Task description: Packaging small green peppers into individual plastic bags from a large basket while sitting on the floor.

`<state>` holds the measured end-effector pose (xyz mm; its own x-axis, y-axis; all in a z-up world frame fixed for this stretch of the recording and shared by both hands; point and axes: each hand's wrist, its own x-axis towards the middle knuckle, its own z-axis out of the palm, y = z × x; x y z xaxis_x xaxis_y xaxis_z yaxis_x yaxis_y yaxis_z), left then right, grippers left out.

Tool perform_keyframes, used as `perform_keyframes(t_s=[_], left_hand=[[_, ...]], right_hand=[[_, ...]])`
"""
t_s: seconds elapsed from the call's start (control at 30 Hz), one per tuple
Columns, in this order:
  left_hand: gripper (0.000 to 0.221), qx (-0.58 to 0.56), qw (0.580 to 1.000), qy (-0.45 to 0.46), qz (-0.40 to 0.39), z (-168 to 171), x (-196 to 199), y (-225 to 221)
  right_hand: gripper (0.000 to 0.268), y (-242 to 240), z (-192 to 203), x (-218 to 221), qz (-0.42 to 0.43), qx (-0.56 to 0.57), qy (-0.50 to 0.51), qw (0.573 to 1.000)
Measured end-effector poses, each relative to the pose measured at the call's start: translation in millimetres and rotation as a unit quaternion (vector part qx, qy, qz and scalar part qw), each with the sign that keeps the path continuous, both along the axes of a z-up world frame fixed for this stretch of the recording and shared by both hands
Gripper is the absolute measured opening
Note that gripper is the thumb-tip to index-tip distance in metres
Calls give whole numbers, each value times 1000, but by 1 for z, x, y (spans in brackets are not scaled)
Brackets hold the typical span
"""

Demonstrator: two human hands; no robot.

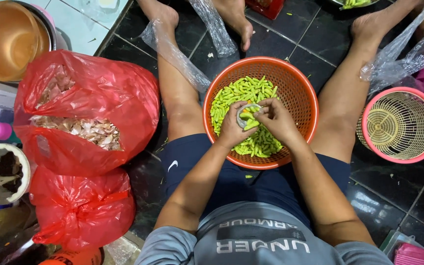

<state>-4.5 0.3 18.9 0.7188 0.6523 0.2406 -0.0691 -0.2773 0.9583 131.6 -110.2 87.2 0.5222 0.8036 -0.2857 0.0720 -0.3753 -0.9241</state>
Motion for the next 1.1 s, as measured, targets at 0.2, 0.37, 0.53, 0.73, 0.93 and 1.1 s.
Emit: perform_keyframes(t_s=[0.2,0.37,0.53,0.73,0.93,1.1], left_hand=[[79,-24,998,23,-50,11,-4,0],[47,49,997,44,-33,-4,-4,-1],[36,124,991,49,23,10,-4,5],[22,51,995,67,54,-11,-5,11],[23,30,996,5,79,-9,-2,7],[23,31,995,-34,91,-14,1,9]], right_hand=[[28,-4,-7,0,-16,-29,-88,996],[27,-3,-13,-12,-23,-17,-76,997],[23,-1,-25,-15,-24,9,-106,994],[8,-6,-5,-16,-18,36,-177,983],[14,-7,2,-22,66,-28,-376,924],[27,-8,16,-29,63,-43,-454,888]])
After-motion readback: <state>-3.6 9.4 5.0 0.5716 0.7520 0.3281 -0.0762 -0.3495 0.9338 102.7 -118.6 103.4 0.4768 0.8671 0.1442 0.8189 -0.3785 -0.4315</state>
